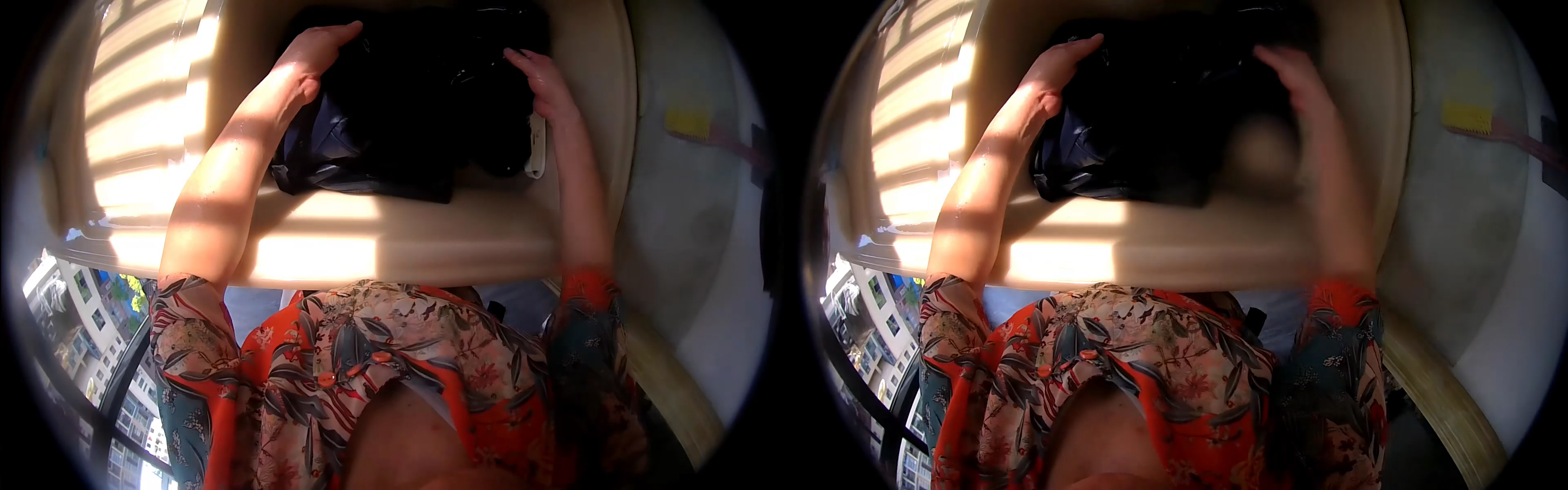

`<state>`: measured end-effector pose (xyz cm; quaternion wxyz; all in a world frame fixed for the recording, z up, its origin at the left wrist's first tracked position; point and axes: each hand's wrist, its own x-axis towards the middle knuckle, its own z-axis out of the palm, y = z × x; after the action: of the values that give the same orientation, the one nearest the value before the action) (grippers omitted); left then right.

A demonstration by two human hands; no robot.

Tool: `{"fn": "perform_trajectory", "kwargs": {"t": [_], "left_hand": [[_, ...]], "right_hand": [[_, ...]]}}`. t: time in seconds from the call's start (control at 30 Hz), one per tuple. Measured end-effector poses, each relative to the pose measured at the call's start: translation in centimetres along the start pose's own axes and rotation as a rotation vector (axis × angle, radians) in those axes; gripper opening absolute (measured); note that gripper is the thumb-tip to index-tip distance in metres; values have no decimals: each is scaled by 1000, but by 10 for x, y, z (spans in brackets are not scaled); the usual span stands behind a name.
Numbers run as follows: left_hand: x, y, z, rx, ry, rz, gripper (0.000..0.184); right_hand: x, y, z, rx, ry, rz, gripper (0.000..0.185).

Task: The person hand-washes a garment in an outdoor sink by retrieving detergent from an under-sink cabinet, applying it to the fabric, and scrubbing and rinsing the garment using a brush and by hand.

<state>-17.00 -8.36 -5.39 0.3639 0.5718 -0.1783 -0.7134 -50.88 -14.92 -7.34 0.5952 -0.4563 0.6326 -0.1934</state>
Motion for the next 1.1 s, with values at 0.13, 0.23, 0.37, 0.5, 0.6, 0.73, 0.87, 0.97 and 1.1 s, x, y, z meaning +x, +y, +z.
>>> {"fn": "perform_trajectory", "kwargs": {"t": [0.13, 0.23, 0.37, 0.5, 0.6, 0.73, 0.87, 0.97, 1.1], "left_hand": [[0, -1, 2, 53, -30, 49, 32], [-4, 1, 5, 19, -115, 99, 33], [-26, 16, 10, 89, -118, 92, 31], [-20, 18, 5, -15, -222, 52, 32], [-26, 23, 6, -47, -286, 92, 36], [-18, 19, 0, 324, -265, 449, 77], [-62, 19, 15, 663, -333, 745, 99], [-84, 17, 20, 389, -462, 493, 63], [-115, 24, -6, 5, -667, 312, 48]], "right_hand": [[-49, -51, -33, 456, 8, -57, 32], [-72, -81, -38, 446, -27, -125, 31], [-74, -93, -73, 694, -528, -112, 32], [-96, -122, -61, 693, -524, -143, 33], [-113, -134, -42, 569, -457, -294, 32], [-154, -171, 8, 624, -617, -145, 32], [-166, -188, 35, 620, -647, -85, 32], [-176, -206, 55, 610, -701, -144, 31], [-170, -209, 66, 638, -680, -208, 28]]}}
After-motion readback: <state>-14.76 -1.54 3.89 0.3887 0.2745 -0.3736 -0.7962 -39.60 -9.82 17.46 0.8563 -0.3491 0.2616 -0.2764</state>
